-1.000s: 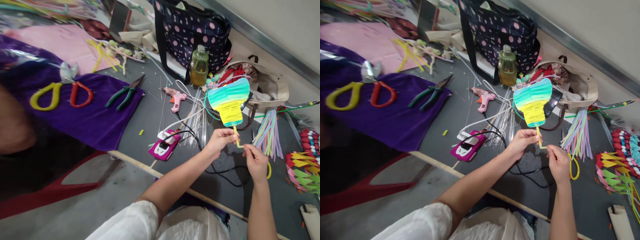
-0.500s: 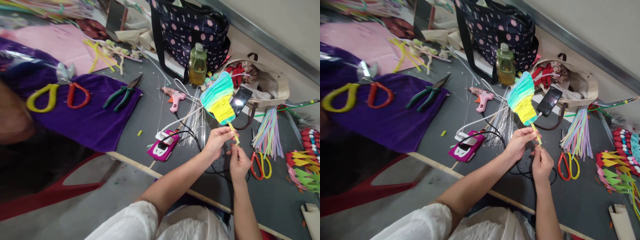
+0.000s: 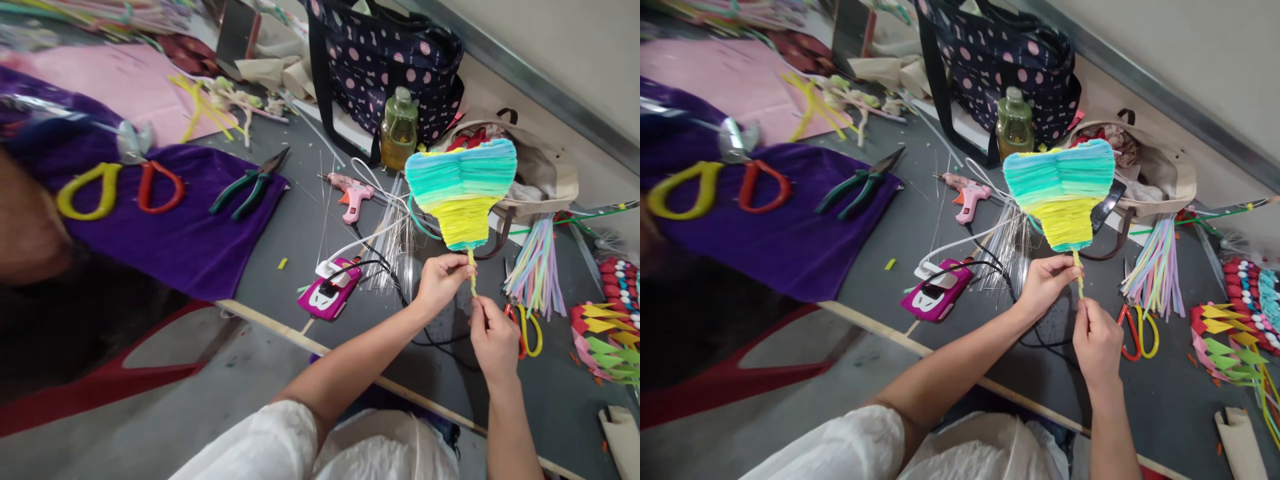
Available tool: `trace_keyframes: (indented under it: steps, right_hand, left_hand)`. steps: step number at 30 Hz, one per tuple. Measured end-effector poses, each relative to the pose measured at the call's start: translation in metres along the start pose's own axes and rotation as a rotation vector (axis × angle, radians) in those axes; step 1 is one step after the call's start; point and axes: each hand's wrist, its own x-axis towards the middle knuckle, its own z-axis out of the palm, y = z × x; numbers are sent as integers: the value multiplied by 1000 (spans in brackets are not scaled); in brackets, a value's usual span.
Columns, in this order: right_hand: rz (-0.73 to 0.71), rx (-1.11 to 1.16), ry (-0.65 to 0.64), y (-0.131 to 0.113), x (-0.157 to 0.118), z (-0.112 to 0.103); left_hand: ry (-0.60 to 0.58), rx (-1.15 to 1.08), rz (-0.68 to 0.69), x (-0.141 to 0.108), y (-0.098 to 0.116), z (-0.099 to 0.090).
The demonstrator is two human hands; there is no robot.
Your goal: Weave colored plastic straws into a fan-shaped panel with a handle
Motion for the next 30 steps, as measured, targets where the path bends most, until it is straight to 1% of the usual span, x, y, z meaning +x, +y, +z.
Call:
trace_keyframes:
  steps: [3,6,10,14,16,19,24,27,30]
  right_hand:
    - [-83,-32,18,8,6,-10]
    - [-99,-3,4,19,11,-18]
    - [-32,160,-51,33,16,-18]
    - [68,326,-43,37,16,-6]
    - [121,386,-17,34,14,3]
    - [183,443,48,26,8,17]
    - [231,425,175,9,-2,40]
    - [238,386,226,-3,-6,48]
    - [249,366,217,-14,-7,48]
  left_hand:
    - [-16,-8,-23,0,0,0]
    - [-41,-60,-67,0,3,0]
    - [-105,-138,-131,-1,10,0]
    - [-166,-214,-175,-1,12,-3]
    - [-173,-244,-192,-1,11,-4]
    - [-152,-273,-209,0,10,-4]
    - [-86,-292,-234,-2,12,-2]
    - [-41,-267,-238,-3,14,-1]
    - [-6,-220,-185,-4,16,0]
